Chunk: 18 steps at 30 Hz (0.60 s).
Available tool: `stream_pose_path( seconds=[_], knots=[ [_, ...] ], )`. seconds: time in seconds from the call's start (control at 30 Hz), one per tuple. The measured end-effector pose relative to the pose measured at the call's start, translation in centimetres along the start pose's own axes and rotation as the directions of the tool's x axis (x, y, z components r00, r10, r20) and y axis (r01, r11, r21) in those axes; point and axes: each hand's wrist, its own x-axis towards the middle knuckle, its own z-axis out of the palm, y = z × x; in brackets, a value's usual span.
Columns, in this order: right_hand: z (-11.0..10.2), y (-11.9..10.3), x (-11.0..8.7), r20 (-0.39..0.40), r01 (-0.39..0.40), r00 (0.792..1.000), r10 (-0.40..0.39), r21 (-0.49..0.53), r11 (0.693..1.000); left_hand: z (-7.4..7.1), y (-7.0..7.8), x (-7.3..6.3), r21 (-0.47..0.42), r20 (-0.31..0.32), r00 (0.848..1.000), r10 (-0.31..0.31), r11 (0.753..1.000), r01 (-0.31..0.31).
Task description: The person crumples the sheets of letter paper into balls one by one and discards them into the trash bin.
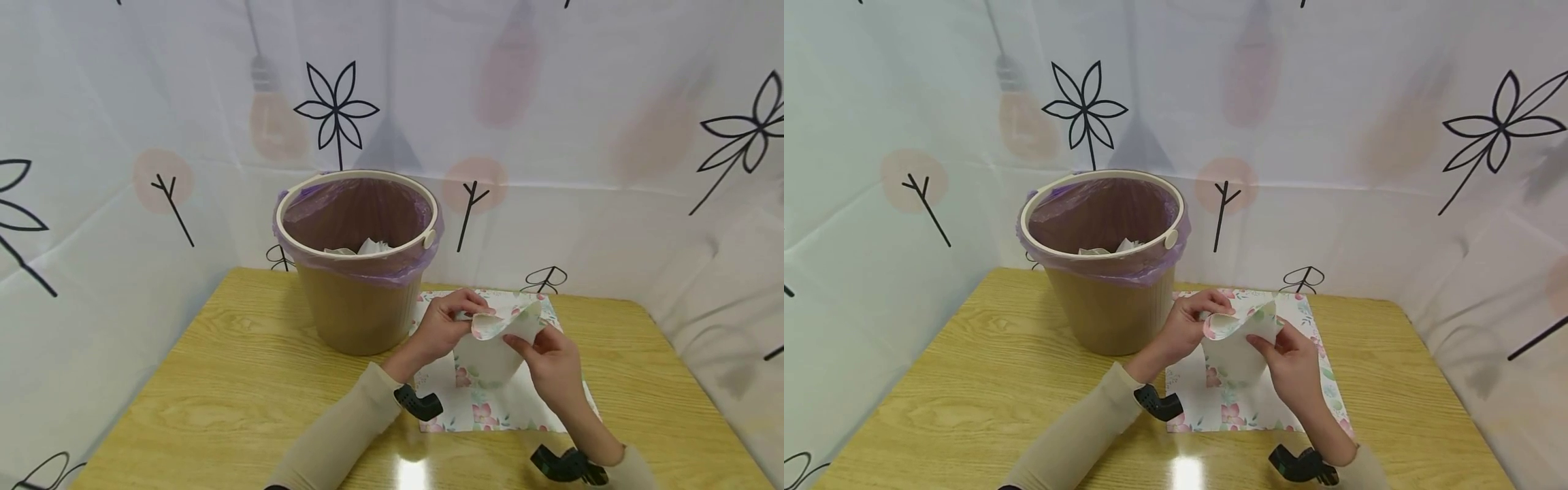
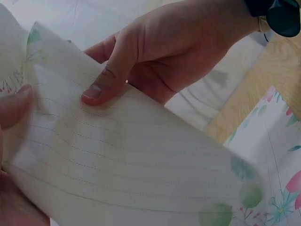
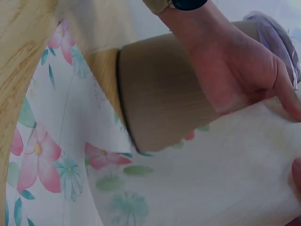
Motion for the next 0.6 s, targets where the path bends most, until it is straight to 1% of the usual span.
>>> stream_pose_path(
  seconds=[0.1, 0.17, 0.27, 0.37, 0.43, 0.53, 0.6],
  knots=[
    [0.0, 0.1, 0.1, -0.058, -0.021, 0.998, 0.019, -0.039, 0.999, -0.3, -0.1, -0.1, 0.029, 0.048, 0.999, -0.01, 1.0, 0.009],
    [-0.1, 0.2, 0.2, -0.087, -0.055, 0.995, 0.049, -0.071, 0.996, -0.5, -0.2, -0.2, 0.036, 0.092, 0.996, -0.016, 0.999, 0.013],
    [-0.4, 0.2, 0.3, -0.1, -0.085, 0.992, 0.077, -0.083, 0.993, -0.9, -0.5, -0.4, 0.039, 0.16, 0.987, -0.01, 0.999, 0.004],
    [-0.6, 0.2, 0.5, -0.073, -0.098, 0.993, 0.092, -0.079, 0.992, -1.1, -0.8, -0.4, 0.038, 0.215, 0.977, 0.015, 0.999, -0.024],
    [-0.8, 0.2, 0.5, -0.046, -0.103, 0.994, 0.101, -0.059, 0.993, -1.2, -0.8, -0.5, 0.057, 0.232, 0.973, 0.021, 0.998, -0.035],
    [-1.0, 0.2, 0.6, 0.01, -0.127, 0.992, 0.127, 0.004, 0.992, -1.1, -0.8, -0.6, 0.096, 0.23, 0.973, 0.009, 0.995, -0.032],
    [-1.2, 0.2, 0.6, 0.047, -0.169, 0.985, 0.166, 0.075, 0.983, -1.0, -0.8, -0.7, 0.143, 0.207, 0.978, -0.024, 0.99, -0.006]
  ],
)
